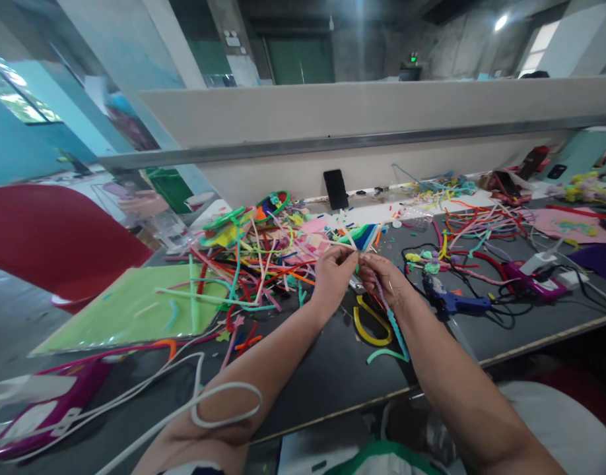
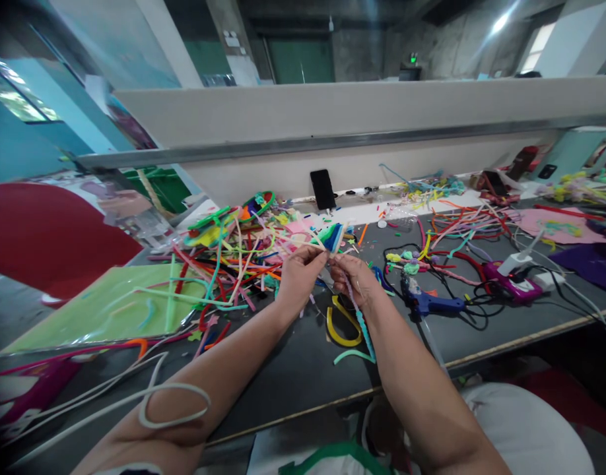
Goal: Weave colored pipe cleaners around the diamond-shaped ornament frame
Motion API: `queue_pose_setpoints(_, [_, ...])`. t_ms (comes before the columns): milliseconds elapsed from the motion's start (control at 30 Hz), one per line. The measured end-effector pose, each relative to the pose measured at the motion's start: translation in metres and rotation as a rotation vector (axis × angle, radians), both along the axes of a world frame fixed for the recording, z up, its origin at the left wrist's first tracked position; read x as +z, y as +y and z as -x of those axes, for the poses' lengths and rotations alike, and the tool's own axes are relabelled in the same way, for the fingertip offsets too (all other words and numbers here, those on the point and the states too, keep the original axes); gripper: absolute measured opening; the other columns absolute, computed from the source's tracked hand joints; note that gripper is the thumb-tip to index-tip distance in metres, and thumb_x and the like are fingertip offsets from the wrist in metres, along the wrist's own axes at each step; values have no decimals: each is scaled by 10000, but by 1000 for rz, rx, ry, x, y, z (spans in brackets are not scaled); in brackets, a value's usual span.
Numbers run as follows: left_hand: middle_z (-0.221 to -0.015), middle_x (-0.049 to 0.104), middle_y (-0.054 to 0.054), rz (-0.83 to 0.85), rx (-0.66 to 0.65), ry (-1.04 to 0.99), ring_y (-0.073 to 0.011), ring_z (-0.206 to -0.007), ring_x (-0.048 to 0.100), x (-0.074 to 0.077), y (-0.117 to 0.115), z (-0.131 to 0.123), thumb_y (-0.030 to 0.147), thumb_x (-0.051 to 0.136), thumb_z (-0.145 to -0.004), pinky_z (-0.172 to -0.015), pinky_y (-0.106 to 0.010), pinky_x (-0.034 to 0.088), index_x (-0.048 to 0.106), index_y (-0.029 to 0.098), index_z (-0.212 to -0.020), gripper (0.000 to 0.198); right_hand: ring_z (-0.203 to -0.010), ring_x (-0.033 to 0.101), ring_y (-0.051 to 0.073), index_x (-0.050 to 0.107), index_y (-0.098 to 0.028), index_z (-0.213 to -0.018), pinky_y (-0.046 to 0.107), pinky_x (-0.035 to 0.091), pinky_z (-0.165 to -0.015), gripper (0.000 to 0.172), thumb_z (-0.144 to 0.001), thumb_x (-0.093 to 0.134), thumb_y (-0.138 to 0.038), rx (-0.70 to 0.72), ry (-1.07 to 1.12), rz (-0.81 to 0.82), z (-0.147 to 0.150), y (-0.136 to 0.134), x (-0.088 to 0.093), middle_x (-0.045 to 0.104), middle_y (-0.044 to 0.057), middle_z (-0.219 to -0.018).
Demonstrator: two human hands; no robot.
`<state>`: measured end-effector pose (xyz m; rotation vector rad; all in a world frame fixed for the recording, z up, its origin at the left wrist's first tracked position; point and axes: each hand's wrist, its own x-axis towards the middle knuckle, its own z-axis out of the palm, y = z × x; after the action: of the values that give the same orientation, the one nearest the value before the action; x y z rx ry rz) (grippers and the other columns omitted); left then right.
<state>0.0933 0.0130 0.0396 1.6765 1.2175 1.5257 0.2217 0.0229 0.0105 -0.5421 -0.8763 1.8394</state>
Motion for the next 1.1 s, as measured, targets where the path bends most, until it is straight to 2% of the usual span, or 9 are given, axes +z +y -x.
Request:
queue_pose_setpoints(167, [-711, 591, -6, -31, -51, -25, -120, -686, 534, -3, 0, -2, 277, 600, -774, -644, -227, 424, 629, 157, -748, 126, -409, 260, 32, 555, -168, -736, 122, 364, -351, 240, -733, 724, -338, -19, 52, -11, 0, -1, 0, 346, -89, -512])
queue_pose_setpoints(267, [-743, 590, -3, 28, -138, -55, -105, -610, 512, -3, 2, -3, 311, 568, -806, -589, -226, 424, 634, 174, -937, 201, -415, 288, 35, 544, -174, -748, 124, 401, -366, 226, -744, 715, -322, -21, 109, 11, -2, -1, 0, 372, -85, -534])
queue_pose_setpoints(333, [-790, 587, -6, -3, -94, -70, -96, -592, 505, 1, 3, 0, 297, 548, -821, -576, -223, 428, 590, 190, -1085, 287, -413, 305, 37, 550, -167, -772, 125, 419, -369, 218, -754, 705, -320, -4, 132, 50, -5, 0, 1, 382, -84, -537])
queue_pose_setpoints(467, [-1065, 560, -71, -398, 228, 53, -152, -905, 562, 24, -4, 17, 130, 554, -771, -806, -283, 469, 478, 222, -1257, 500, -414, 324, 33, 547, -162, -792, 112, 451, -394, 198, -783, 684, -303, 42, 204, 108, -8, 3, 0, 392, -85, -536])
queue_pose_setpoints(533, [-1166, 533, -92, -581, 252, 286, -219, -1085, 517, 37, -12, 25, 87, 553, -749, -950, -382, 415, 529, 215, -1218, 487, -419, 332, 32, 550, -162, -793, 111, 464, -409, 181, -799, 673, -294, 40, 226, 101, -9, 5, -2, 401, -82, -541])
queue_pose_setpoints(633, [-1225, 542, -89, -660, 221, 633, -288, -1224, 435, 45, -22, 27, 122, 575, -775, -1057, -476, 281, 622, 228, -1120, 364, -420, 325, 30, 568, -154, -796, 113, 461, -404, 176, -814, 657, -305, 28, 218, 62, -8, 7, -5, 408, -76, -554])
queue_pose_setpoints(767, [-1248, 579, -107, -552, 114, 884, -282, -1231, 452, 36, -17, 18, 174, 510, -856, -1077, -490, 217, 633, 211, -1116, 290, -428, 313, 25, 592, -147, -806, 123, 477, -426, 180, -819, 650, -317, 31, 190, 55, -5, 6, -6, 415, -74, -569])
queue_pose_setpoints(900, [-1167, 619, -107, -557, -13, 871, -234, -1119, 534, 22, -1, 19, 165, 449, -885, -1043, -443, 294, 639, 200, -1088, 280, -434, 328, 23, 607, -135, -804, 124, 478, -434, 180, -793, 677, -300, 35, 173, 48, -1, 3, -6, 427, -70, -570])
queue_pose_setpoints(1100, [-895, 649, -82, -583, -174, 742, -170, -869, 578, 14, 19, 28, 166, 455, -898, -800, -294, 459, 657, 153, -935, 206, -431, 330, 31, 601, -139, -764, 144, 499, -419, 185, -732, 721, -277, 30, 143, 60, 1, 1, -4, 425, -68, -560])
